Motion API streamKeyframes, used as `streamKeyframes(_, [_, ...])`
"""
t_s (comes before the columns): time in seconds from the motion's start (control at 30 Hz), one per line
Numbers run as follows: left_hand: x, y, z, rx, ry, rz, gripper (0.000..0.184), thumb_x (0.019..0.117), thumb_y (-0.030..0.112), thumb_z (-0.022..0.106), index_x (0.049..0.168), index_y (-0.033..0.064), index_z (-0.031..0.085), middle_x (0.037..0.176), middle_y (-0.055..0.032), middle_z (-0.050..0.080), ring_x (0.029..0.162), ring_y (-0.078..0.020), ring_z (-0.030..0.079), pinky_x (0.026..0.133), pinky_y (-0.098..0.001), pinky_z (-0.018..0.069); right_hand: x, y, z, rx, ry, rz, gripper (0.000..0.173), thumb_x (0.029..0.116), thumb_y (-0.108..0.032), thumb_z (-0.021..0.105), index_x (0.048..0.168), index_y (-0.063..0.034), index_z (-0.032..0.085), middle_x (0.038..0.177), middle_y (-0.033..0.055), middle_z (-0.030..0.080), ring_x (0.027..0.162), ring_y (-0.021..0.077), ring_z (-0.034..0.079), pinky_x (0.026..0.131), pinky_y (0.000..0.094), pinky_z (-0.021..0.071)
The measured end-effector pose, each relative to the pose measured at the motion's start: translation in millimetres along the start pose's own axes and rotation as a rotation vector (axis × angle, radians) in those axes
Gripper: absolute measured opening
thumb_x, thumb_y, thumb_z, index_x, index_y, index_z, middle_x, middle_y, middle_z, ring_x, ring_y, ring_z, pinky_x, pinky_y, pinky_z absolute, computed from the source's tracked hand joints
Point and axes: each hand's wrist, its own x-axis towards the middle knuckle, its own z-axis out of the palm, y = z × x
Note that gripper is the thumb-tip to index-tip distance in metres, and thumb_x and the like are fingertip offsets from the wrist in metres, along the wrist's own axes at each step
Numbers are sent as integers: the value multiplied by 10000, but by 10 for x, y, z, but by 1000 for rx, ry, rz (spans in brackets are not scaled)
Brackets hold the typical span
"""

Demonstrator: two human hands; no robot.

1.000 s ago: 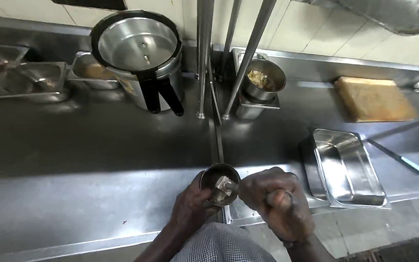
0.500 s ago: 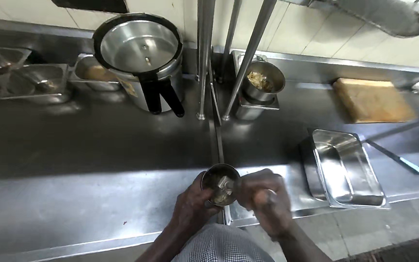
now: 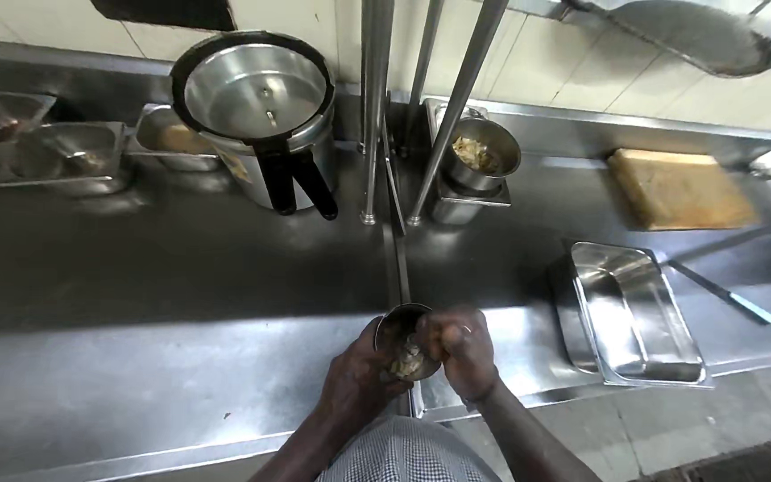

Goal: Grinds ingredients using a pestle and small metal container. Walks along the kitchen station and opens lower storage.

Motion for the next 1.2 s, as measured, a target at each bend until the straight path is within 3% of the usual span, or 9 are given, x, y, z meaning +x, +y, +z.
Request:
streamKeyframes(0.1, [29, 4, -26, 7, -25, -2, 411, 750, 510, 846, 943, 154, 773, 1385, -141, 633, 1004, -248, 742, 772, -462, 626, 46, 36, 6, 18, -5, 12, 552, 1025, -556, 506, 640, -161, 523, 537, -92, 438, 498, -11, 451, 491, 175, 391])
streamKeyframes(0.27, [-16, -40, -8, -8, 44, 42, 355, 724, 435, 881, 932, 174, 763, 1369, -149, 634, 1006, -252, 741, 732, -456, 635, 103, -472, 39, 12, -49, -53, 556, 1044, -546, 479, 668, -139, 522, 561, -74, 428, 507, 4, 433, 488, 181, 380])
streamKeyframes(0.5, [51, -2, -47, -31, -15, 16, 368, 759, 473, 857, 897, 148, 755, 1387, -102, 633, 969, -215, 745, 729, -445, 629, 151, 140, -2, 15, -7, 5, 534, 1023, -545, 516, 645, -168, 533, 545, -101, 446, 508, -18, 460, 498, 169, 399])
streamKeyframes(0.7, [12, -16, -47, -35, 24, 47, 404, 750, 436, 858, 1025, 154, 770, 1373, -173, 628, 1024, -283, 734, 775, -472, 625, 210, -436, 124, 24, -108, -56, 551, 1043, -533, 487, 684, -119, 546, 587, -73, 478, 533, -25, 460, 500, 150, 393])
streamKeyframes(0.8, [33, -25, -44, -49, 47, 85, 389, 759, 431, 846, 1006, 141, 770, 1288, -162, 674, 912, -255, 743, 738, -451, 622, 196, -97, 151, 31, -139, -23, 566, 1026, -560, 493, 671, -121, 541, 572, -66, 471, 524, -10, 462, 499, 179, 400])
streamKeyframes(0.9, [14, -99, -52, -92, -12, -29, 372, 734, 484, 870, 928, 182, 775, 1247, -101, 689, 897, -193, 733, 753, -431, 621, 225, 194, 138, 63, -141, 22, 570, 1018, -560, 511, 640, -133, 521, 531, -76, 432, 485, -9, 427, 482, 183, 373])
streamKeyframes(0.97, [-49, -140, -40, -86, 9, -17, 361, 728, 492, 865, 904, 191, 769, 1253, -87, 689, 923, -183, 733, 746, -420, 626, 234, 104, 128, 109, -118, 51, 527, 1015, -525, 531, 640, -155, 518, 542, -98, 430, 509, -22, 441, 508, 171, 387])
streamKeyframes(1.13, [-103, -102, -2, -67, 89, -11, 402, 708, 443, 881, 954, 144, 770, 1337, -167, 648, 984, -270, 743, 737, -471, 629, 248, -556, 109, 90, -161, 13, 521, 1034, -519, 510, 675, -143, 528, 569, -89, 431, 531, -15, 444, 518, 169, 389])
streamKeyframes(1.2, [-90, -94, 18, -66, 108, -1, 385, 708, 441, 879, 932, 146, 774, 1333, -171, 651, 981, -271, 745, 724, -468, 630, 175, -495, 85, 57, -167, 18, 547, 1036, -520, 510, 659, -122, 510, 563, -74, 427, 522, -11, 435, 508, 170, 376])
